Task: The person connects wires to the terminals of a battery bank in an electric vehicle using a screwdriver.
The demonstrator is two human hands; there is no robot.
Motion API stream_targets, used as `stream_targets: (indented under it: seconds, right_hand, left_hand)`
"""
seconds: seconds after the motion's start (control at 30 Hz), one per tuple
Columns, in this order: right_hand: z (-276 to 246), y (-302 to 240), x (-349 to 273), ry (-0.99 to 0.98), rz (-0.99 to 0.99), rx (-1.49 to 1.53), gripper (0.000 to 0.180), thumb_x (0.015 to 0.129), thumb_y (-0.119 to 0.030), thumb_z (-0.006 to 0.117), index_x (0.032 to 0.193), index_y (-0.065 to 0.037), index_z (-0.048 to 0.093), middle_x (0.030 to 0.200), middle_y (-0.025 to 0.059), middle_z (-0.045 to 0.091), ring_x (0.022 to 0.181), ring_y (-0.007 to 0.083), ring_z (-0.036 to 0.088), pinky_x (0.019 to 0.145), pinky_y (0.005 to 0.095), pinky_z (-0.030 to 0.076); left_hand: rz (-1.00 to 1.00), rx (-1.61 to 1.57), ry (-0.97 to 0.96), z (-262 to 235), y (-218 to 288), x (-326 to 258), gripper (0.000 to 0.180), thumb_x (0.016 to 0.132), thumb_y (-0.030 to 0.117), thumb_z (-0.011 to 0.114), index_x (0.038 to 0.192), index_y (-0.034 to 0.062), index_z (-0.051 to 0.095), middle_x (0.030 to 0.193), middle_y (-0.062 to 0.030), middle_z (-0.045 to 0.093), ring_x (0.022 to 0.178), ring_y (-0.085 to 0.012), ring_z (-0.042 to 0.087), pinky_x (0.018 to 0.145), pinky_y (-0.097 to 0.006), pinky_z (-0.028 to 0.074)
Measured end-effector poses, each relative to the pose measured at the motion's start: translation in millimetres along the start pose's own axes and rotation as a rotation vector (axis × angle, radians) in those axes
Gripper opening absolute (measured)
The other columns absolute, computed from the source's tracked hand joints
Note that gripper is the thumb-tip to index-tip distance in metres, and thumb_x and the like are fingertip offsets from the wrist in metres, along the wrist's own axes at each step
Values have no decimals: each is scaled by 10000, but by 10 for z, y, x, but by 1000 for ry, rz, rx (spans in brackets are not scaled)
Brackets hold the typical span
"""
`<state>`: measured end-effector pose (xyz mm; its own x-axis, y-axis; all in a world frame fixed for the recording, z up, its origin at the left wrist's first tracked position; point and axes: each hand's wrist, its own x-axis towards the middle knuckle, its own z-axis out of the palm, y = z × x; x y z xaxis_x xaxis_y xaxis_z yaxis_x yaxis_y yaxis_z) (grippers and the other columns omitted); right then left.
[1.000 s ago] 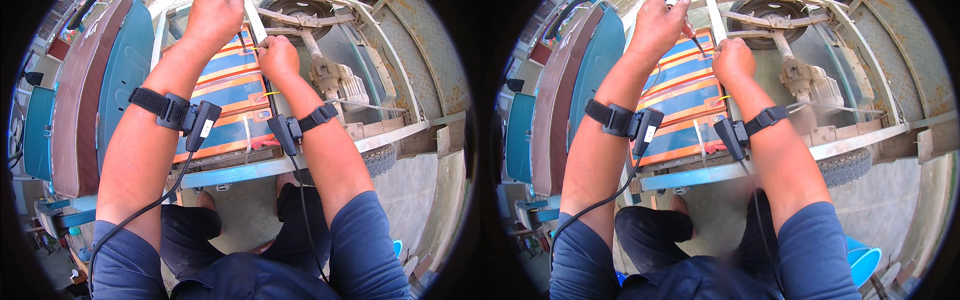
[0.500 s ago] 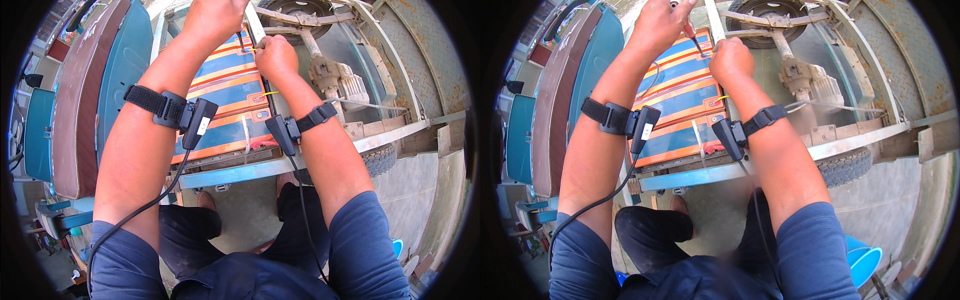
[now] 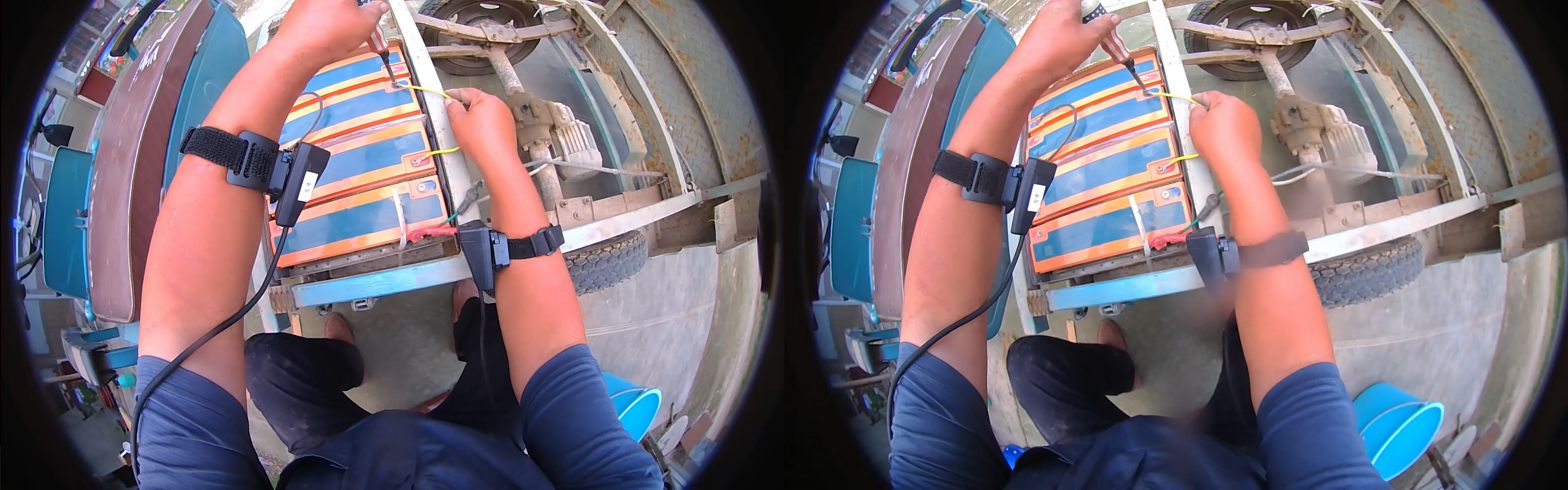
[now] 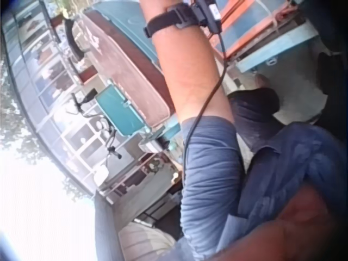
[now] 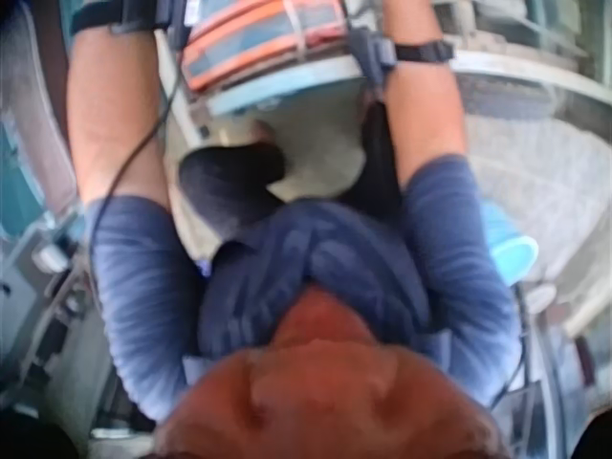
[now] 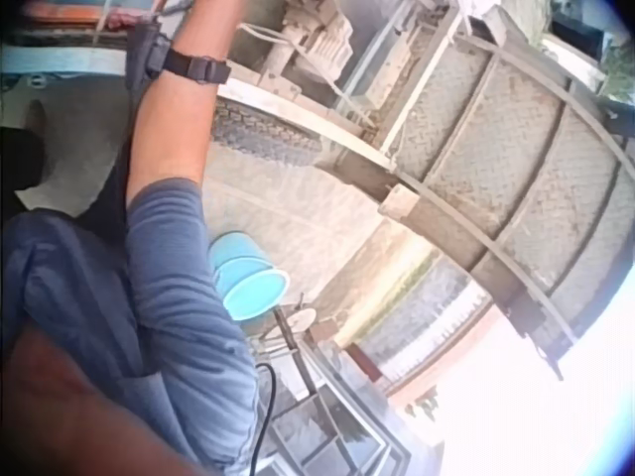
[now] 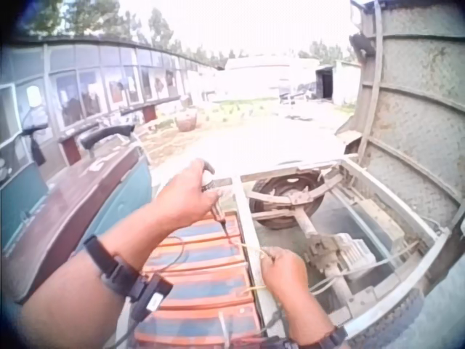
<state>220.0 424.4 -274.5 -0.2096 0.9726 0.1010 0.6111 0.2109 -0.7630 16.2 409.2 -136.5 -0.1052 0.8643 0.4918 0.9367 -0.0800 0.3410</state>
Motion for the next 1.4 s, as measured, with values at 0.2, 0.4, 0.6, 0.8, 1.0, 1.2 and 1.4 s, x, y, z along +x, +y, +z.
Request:
stream_targets:
  seconds: [0.2, 0.4, 0.6, 0.8, 1.0, 1.2, 1.4]
  right_hand:
    - [17, 81, -55, 46, -3, 124, 297, 906, -267, 634, 1139, -119, 744, 1027, 164, 735, 968, 345, 696, 859, 416, 541]
    - [26, 137, -33, -1, 16, 241, 321, 907, -306, 638, 1137, -109, 746, 1039, 174, 733, 973, 330, 704, 851, 399, 539]
    - [65, 207, -45, -5, -26, 383, 363, 911, -322, 624, 1187, -109, 726, 1060, 194, 725, 997, 330, 701, 875, 387, 533]
    - [-37, 59, -150, -16, -139, 140, 357, 931, -283, 587, 1211, -102, 716, 1093, 206, 706, 1016, 372, 674, 904, 425, 527]
    - [-126, 56, -229, -102, -236, -125, 376, 917, -253, 623, 1247, -87, 694, 1061, 239, 694, 985, 401, 667, 895, 440, 525]
    - [-356, 31, -299, -186, -247, -80, 511, 877, -202, 700, 1355, -47, 609, 1003, 218, 710, 890, 319, 693, 831, 393, 537]
    - [-551, 1, -283, -472, -61, 148, 533, 790, -98, 761, 1302, -27, 628, 1012, 217, 720, 936, 330, 707, 851, 382, 533]
  left_hand:
    - [135, -132, -74, -4, 69, 66, 318, 856, 145, 686, 1127, -19, 652, 840, -210, 685, 814, -284, 687, 748, -394, 546]
    - [7, -339, -148, -33, 99, 32, 370, 877, 54, 629, 1235, -41, 632, 827, -153, 706, 713, -200, 692, 689, -335, 559]
    - [-2, -285, -136, -24, 154, 29, 401, 887, 94, 639, 1263, -44, 623, 836, -181, 722, 728, -223, 707, 706, -347, 568]
    - [52, -172, -90, -60, 136, 39, 425, 876, 131, 673, 1260, -45, 631, 855, -210, 724, 752, -239, 710, 737, -363, 563]
    - [64, -189, -125, -127, 135, 46, 413, 863, 127, 678, 1238, -42, 647, 998, -246, 721, 891, -278, 713, 820, -372, 557]
    - [92, -83, -76, -99, 75, 32, 422, 857, 126, 678, 1251, -23, 649, 1062, -252, 715, 954, -315, 713, 871, -378, 552]
    - [40, -119, -79, -103, 97, 13, 432, 860, 149, 676, 1261, -9, 651, 1077, -250, 713, 983, -328, 711, 885, -384, 550]
